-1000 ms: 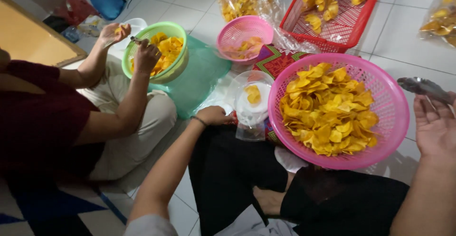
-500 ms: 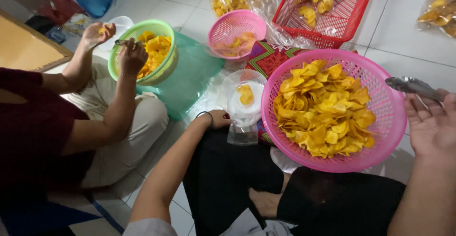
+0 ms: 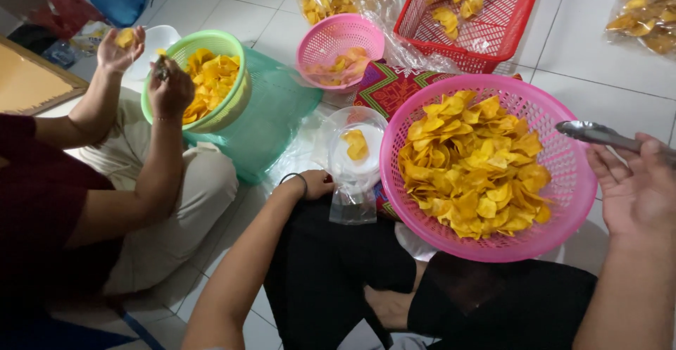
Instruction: Workers are manually transferring fried chips from large baskets into individual plastic bags for packaging.
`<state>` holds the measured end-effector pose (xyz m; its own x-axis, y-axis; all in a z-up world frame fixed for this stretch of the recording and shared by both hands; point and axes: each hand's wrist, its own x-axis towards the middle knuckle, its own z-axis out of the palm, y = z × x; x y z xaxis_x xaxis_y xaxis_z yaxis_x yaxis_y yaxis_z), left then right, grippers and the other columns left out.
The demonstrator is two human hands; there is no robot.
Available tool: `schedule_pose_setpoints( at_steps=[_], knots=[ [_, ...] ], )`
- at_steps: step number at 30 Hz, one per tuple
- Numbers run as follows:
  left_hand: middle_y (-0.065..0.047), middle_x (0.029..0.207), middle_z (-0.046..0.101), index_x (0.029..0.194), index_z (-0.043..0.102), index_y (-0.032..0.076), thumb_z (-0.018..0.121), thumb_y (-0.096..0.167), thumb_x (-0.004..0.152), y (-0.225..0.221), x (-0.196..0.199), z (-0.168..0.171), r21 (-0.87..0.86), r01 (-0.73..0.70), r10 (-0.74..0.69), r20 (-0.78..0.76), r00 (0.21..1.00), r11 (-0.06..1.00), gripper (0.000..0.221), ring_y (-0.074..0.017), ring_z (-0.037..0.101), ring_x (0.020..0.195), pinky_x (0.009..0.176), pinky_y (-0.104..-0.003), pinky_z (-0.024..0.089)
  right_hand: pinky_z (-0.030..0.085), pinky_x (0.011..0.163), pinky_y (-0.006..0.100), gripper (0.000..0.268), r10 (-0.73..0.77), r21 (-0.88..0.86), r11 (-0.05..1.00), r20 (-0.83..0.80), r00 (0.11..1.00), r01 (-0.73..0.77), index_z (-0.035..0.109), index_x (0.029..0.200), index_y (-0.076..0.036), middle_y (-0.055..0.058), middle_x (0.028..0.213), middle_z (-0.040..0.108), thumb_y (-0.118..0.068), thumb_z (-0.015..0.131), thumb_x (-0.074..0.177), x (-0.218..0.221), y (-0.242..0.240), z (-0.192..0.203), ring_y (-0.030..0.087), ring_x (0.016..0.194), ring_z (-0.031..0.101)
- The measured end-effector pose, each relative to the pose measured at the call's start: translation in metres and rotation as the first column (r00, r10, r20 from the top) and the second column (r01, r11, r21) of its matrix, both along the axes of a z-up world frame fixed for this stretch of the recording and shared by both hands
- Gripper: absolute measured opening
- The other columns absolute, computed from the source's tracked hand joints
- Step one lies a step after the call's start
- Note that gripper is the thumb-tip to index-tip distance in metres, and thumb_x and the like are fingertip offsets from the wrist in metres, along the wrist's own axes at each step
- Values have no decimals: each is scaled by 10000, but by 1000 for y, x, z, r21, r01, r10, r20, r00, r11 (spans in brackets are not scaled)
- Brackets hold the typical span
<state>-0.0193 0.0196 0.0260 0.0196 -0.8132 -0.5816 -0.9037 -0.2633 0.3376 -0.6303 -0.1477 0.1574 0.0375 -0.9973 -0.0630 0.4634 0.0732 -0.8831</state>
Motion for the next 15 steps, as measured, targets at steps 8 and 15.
schedule_pose_setpoints(
  at_steps=[8, 15],
  knots=[
    [-104, 1237, 792, 1248, 766, 119, 580, 462, 923, -3, -1, -7, 28, -35, 34, 25, 999, 999, 508, -360, 730, 1092, 979, -434, 560, 680, 1138, 323, 392, 17, 34, 999, 15, 1000, -18, 637, 1386, -228, 18, 1227, 719, -433, 775, 1081, 6, 2, 2, 175, 1161, 749],
    [-133, 1328, 753, 1296, 740, 91, 543, 552, 881, -7, -10, -3, 61, -57, 52, 77, 996, 997, 651, -388, 706, 1157, 1017, -449, 546, 702, 1122, 345, 336, 29, 11, 999, 40, 999, -30, 639, 1362, -183, 63, 1237, 713, -323, 762, 1081, 15, 9, 13, 200, 1130, 760]
  ],
)
